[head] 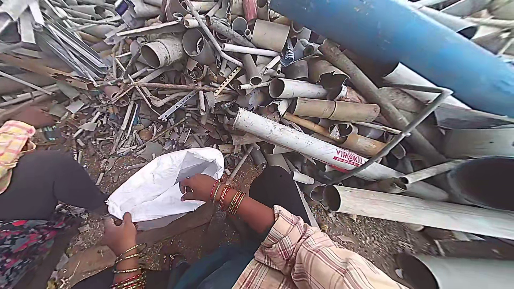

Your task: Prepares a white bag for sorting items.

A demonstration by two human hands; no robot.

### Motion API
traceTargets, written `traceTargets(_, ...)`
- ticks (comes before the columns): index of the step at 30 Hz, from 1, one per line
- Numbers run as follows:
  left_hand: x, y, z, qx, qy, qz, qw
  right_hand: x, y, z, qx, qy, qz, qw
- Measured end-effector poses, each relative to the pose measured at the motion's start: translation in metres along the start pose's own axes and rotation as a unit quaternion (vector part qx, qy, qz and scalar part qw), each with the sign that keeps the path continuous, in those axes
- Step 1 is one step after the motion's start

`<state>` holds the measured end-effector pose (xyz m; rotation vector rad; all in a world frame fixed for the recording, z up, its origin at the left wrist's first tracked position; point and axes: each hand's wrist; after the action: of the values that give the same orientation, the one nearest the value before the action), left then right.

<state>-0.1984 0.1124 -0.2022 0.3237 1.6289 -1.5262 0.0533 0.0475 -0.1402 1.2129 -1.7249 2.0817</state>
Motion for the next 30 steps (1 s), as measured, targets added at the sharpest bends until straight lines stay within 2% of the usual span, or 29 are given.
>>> traceTargets(2, -0.001, 0.004, 0.002, 0.049, 0.005, 0.016, 0.999, -0.002, 0.021, -0.012, -0.005, -0.008, 0.072, 0.997)
traceTargets(4, -0.006, 0.010, 0.011, 0.106, -0.036, 0.137, 0.984, -0.012, 0.048, -0.020, 0.031, 0.002, 0.104, 0.994)
traceTargets(6, -0.010, 0.018, 0.016, 0.147, -0.100, 0.283, 0.943, -0.022, 0.067, -0.025, 0.058, 0.027, 0.098, 0.993)
traceTargets(9, -0.012, 0.023, 0.021, 0.166, -0.157, 0.403, 0.886, -0.024, 0.072, -0.026, -0.009, 0.028, 0.108, 0.994)
traceTargets(11, -0.014, 0.025, 0.025, 0.158, -0.172, 0.427, 0.874, -0.022, 0.067, -0.028, -0.077, 0.011, 0.130, 0.989)
traceTargets(13, -0.015, 0.029, 0.030, 0.158, -0.183, 0.432, 0.869, -0.026, 0.064, -0.031, -0.077, 0.013, 0.125, 0.989)
traceTargets(15, -0.013, 0.032, 0.032, 0.168, -0.178, 0.425, 0.871, -0.034, 0.069, -0.034, -0.023, 0.027, 0.101, 0.994)
traceTargets(17, -0.010, 0.033, 0.030, 0.167, -0.156, 0.395, 0.890, -0.043, 0.077, -0.038, 0.016, 0.026, 0.094, 0.995)
traceTargets(19, -0.004, 0.031, 0.025, 0.116, -0.096, 0.292, 0.944, -0.044, 0.088, -0.040, 0.028, 0.038, 0.114, 0.992)
traceTargets(21, -0.002, 0.018, 0.021, 0.022, -0.010, 0.120, 0.993, -0.044, 0.105, -0.042, 0.014, 0.044, 0.132, 0.990)
traceTargets(24, -0.002, 0.001, 0.018, -0.058, 0.072, -0.023, 0.995, -0.043, 0.126, -0.044, -0.010, 0.028, 0.160, 0.987)
traceTargets(27, -0.004, -0.002, 0.022, -0.070, 0.095, -0.048, 0.992, -0.045, 0.132, -0.048, -0.033, 0.008, 0.184, 0.982)
traceTargets(30, -0.014, -0.005, 0.032, -0.071, 0.098, -0.065, 0.990, -0.046, 0.131, -0.049, -0.034, 0.034, 0.177, 0.983)
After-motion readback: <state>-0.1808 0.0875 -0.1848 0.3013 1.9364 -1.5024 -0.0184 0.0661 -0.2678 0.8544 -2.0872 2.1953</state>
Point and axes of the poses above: each hand's wrist, its own z-axis away from the middle knuckle, its own y-axis out of the palm, x = y × z, and after that the axes turned 10 degrees about -y, right-handed
